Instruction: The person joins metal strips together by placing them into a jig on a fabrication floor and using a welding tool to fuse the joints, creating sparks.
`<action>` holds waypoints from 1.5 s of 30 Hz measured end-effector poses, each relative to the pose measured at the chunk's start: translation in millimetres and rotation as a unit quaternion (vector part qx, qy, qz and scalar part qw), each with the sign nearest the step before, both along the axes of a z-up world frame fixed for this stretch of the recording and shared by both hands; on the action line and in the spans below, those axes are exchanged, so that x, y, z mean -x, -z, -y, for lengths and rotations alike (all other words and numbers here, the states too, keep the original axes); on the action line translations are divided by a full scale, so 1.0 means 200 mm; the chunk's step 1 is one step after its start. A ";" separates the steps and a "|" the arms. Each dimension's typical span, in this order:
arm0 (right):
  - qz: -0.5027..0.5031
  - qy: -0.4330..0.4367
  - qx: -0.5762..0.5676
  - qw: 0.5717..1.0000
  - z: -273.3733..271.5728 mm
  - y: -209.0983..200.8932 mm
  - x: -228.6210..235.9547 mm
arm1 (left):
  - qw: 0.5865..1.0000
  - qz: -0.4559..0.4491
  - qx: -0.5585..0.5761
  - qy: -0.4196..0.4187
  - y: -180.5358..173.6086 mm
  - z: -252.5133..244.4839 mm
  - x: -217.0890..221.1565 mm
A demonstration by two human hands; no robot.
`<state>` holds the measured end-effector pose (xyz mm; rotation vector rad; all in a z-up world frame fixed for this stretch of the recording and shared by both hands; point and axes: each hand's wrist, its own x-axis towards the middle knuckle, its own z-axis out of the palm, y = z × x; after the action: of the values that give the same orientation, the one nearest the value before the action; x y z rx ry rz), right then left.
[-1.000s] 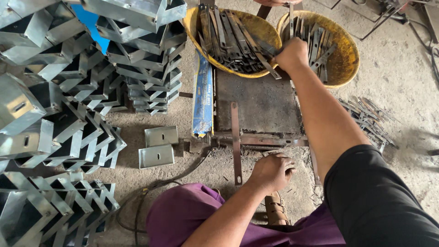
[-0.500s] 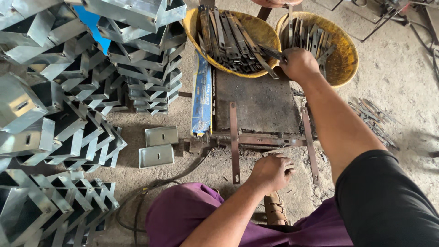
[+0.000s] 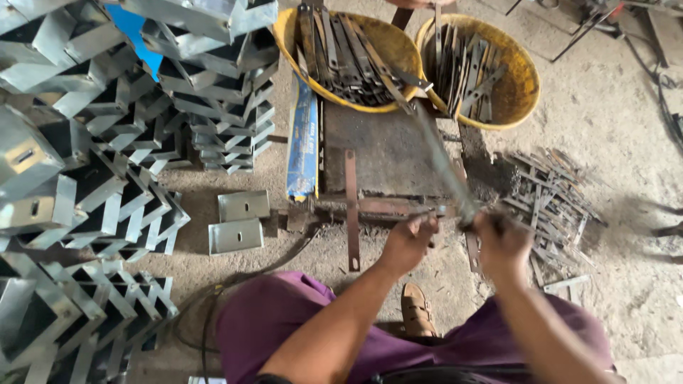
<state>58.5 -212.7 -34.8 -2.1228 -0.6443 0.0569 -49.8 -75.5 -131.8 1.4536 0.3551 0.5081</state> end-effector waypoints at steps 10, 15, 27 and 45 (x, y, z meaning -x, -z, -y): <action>-0.562 0.086 -0.204 0.797 0.24 0.32 0.39 | 0.979 -0.198 -0.037 -0.029 0.11 0.12 0.08; -0.571 -0.012 -0.066 0.818 0.16 0.30 0.24 | 0.976 -0.128 -0.159 -0.079 0.28 0.08 0.07; -0.438 -0.199 -0.153 0.863 0.23 0.25 0.15 | 0.846 -0.209 -0.380 -0.309 -0.14 -0.29 0.50; -0.347 -0.071 -0.132 0.926 0.17 0.22 0.16 | 0.863 -0.249 -0.348 -0.270 0.03 -0.39 0.41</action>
<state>26.9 -246.4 -78.7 -1.6310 -0.3468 0.7281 -132.6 3.5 -138.1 2.2060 1.1006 0.7514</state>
